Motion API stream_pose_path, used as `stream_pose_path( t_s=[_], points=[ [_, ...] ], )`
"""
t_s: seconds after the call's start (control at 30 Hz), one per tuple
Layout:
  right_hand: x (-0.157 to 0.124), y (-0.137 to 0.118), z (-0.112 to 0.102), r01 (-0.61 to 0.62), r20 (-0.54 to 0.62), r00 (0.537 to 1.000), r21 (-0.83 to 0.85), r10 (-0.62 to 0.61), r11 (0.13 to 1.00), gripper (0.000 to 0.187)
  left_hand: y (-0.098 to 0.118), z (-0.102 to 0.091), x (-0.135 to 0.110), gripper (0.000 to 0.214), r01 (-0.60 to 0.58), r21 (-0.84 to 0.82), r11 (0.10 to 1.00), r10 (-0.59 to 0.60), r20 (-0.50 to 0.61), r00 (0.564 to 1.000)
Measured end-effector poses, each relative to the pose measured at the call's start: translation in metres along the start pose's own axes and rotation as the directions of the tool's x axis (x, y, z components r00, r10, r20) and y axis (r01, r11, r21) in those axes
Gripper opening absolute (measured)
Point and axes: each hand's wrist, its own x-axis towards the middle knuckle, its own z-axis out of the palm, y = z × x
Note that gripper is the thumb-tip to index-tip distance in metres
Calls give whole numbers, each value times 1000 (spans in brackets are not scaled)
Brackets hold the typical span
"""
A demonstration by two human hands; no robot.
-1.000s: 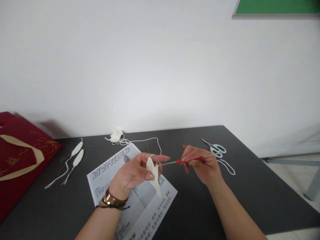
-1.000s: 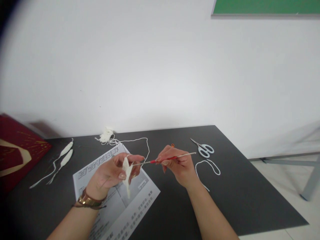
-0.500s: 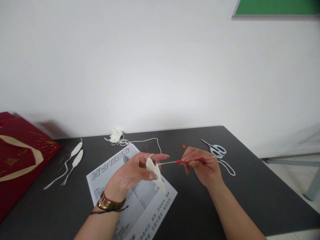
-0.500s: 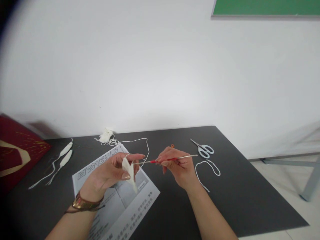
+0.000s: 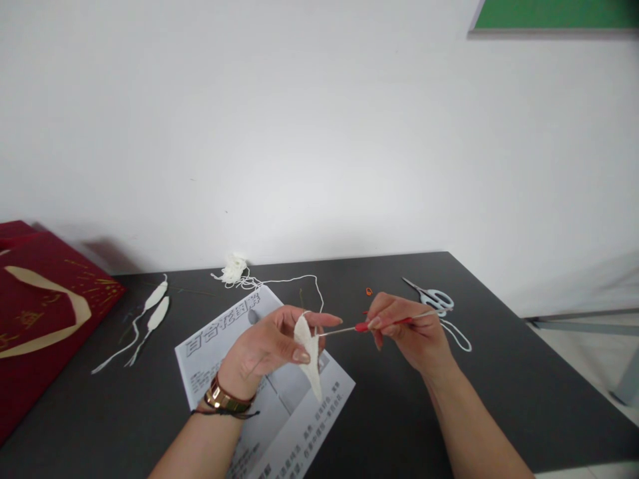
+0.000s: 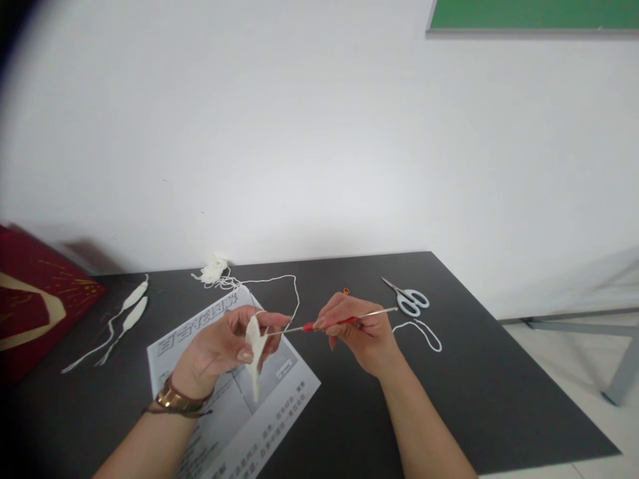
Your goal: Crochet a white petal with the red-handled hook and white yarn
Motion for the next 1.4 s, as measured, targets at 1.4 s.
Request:
stream_pose_path(
  t_s=[1.4],
  points=[
    [5,48,32,-307,-454,784,309,424,900,23,-47,30,43,51,-365,89,927,355,-526,773]
  ],
)
